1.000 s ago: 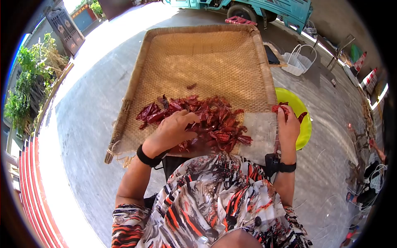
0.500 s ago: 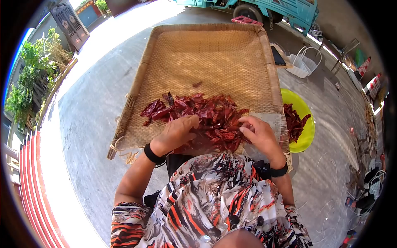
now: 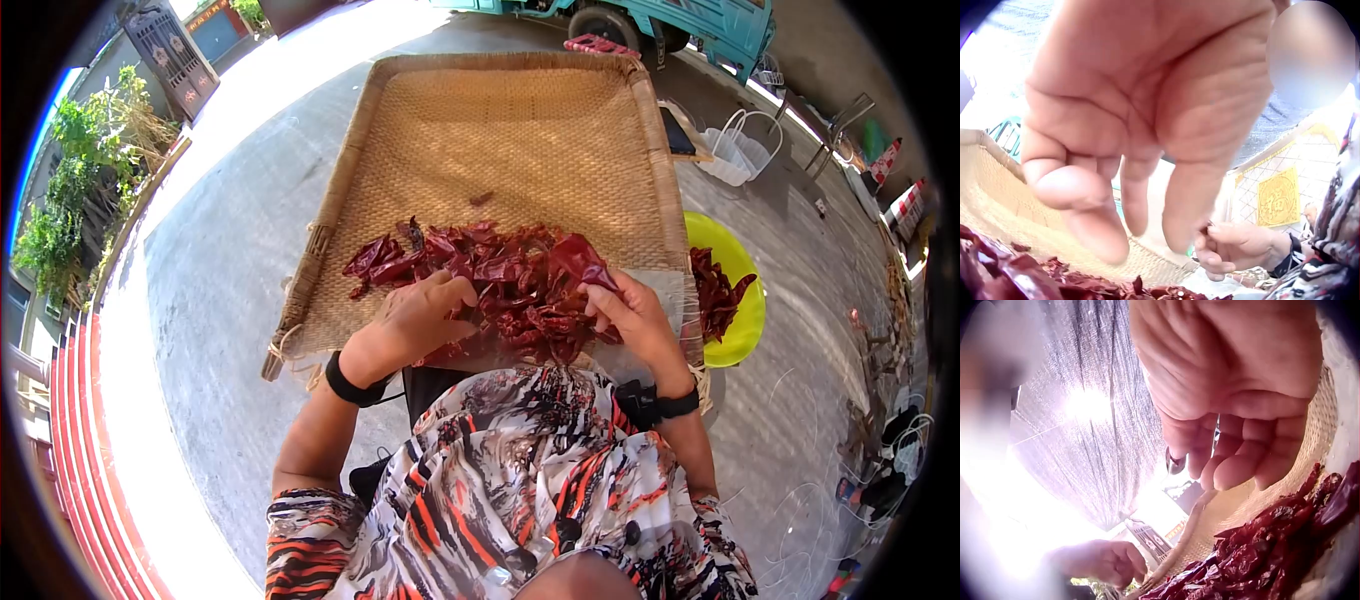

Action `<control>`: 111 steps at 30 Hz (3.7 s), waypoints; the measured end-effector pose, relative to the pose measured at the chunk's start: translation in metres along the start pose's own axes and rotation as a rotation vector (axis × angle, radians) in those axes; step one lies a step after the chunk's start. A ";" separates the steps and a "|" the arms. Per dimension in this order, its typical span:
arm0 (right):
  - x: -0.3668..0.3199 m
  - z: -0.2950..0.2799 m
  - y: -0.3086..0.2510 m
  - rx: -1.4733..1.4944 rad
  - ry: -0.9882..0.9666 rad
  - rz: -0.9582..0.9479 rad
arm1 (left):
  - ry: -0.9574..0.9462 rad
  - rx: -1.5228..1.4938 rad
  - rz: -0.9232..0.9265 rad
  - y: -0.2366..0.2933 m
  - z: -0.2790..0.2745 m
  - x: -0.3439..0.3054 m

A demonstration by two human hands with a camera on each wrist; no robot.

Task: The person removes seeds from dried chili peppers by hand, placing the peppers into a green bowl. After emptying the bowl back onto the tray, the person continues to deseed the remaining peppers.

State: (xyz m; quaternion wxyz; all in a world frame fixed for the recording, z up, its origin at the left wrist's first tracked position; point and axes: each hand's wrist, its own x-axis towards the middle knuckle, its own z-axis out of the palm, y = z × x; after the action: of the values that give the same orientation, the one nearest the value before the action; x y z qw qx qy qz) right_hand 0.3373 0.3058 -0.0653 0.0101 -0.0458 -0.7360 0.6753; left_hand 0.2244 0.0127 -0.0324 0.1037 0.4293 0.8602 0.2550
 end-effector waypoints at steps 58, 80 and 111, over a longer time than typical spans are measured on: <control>-0.013 -0.018 0.019 0.661 0.275 -0.058 | 0.263 0.143 0.190 -0.003 0.035 0.017; 0.005 0.028 0.020 0.251 -0.201 0.087 | 0.357 -0.005 0.354 0.036 0.055 0.043; -0.018 -0.033 0.032 0.467 0.375 -0.021 | 0.461 0.073 -0.048 -0.018 0.012 0.017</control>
State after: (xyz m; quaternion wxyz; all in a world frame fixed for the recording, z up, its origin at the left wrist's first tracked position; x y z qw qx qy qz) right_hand 0.3592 0.3397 -0.0933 0.1630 -0.1584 -0.5467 0.8059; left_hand 0.2065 0.0209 -0.0512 -0.1051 0.3425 0.8798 0.3123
